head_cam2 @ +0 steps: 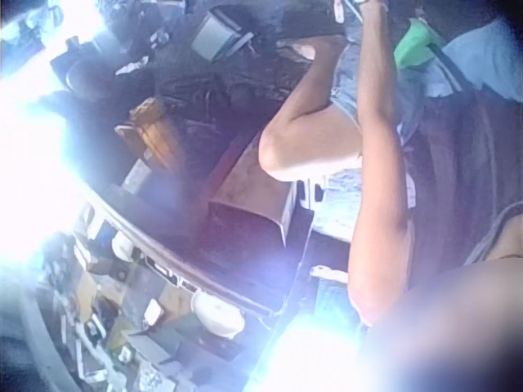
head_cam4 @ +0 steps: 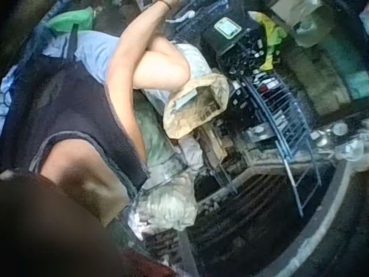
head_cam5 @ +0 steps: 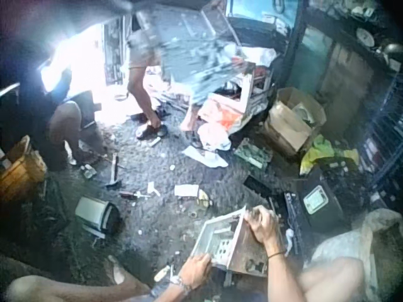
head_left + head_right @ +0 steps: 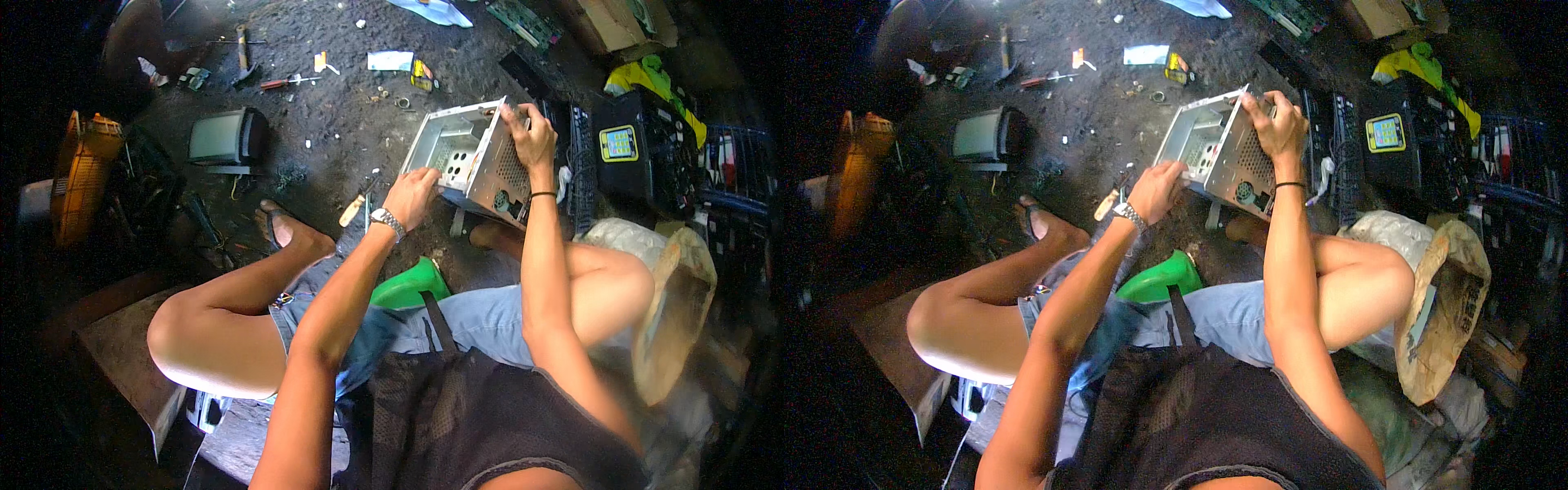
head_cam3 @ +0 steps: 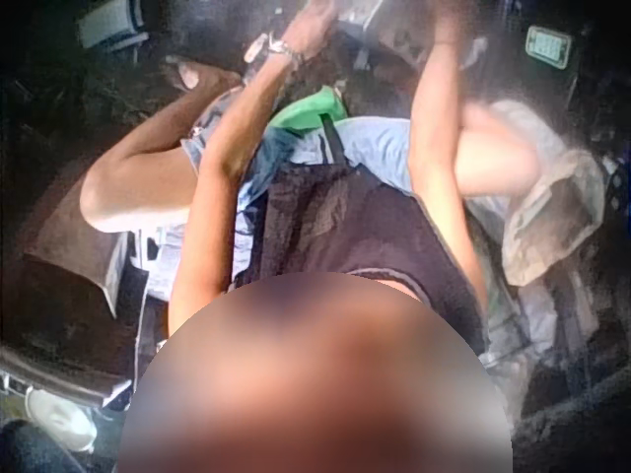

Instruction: The person sits on the floor and disassembles a small electronic device, likely a computer power supply, using a hammer and screwdriver. They remove the metal casing, extract internal components, and place them into a bag.

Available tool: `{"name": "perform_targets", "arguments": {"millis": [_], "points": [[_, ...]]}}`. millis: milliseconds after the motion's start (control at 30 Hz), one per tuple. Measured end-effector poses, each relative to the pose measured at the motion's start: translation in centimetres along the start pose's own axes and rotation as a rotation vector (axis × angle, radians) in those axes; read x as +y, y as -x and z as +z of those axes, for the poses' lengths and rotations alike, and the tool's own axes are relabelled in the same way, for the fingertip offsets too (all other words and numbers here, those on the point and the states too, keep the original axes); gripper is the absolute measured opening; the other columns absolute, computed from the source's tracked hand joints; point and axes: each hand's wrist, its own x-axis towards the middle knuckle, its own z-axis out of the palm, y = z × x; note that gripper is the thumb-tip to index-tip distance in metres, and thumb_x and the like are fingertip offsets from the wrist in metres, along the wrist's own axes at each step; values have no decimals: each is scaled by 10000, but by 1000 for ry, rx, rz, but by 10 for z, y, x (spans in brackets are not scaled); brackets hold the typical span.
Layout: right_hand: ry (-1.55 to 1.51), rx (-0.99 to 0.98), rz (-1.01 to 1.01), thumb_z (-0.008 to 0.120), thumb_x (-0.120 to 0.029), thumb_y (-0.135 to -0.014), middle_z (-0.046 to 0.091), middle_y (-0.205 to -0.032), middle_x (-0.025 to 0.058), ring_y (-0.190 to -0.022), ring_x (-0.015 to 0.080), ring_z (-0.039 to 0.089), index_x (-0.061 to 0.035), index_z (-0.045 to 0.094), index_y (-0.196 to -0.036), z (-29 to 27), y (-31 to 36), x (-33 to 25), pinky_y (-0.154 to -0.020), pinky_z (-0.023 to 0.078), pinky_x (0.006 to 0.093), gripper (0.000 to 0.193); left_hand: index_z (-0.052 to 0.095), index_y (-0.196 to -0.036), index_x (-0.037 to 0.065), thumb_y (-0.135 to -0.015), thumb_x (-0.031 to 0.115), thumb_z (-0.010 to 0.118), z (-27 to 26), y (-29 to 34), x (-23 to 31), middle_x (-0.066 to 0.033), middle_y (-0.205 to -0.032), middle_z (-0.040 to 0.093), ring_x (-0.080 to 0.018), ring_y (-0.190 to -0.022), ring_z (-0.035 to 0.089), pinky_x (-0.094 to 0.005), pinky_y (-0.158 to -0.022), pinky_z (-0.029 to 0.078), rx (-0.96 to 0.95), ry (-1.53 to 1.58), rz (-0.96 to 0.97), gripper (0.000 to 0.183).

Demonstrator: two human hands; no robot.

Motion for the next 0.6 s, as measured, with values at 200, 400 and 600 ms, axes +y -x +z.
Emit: {"name": "perform_targets", "arguments": {"millis": [200,400,600], "points": [[116,30,-198,698,-750,-762,714,-1035,187,-1018,379,617,-34,696,-979,20,-3,-24,-927,417,506,749,561,-1030,15,-825,45,632,-10,9,19,-214,-964,677,-415,-952,664,-501,-836,546,-137,-185,35,220],[-168,-300,-445,664,-511,-904,659,-747,179,-733,315,636,3,650,-756,18,-19,-48,-728,486,401,535,586,-980,3,-885,172,598,22,43,62,-168,-918,655,-320,-854,664,-437,-757,543,15,-324,171,194],[-402,-701,-397,658,-476,-930,657,-787,148,-758,197,624,20,703,-937,74,-24,-36,-717,499,368,498,554,-908,34,-854,183,660,24,57,88,-143,-815,627,-314,-760,662,-441,-655,558,-11,-300,78,191]]}}
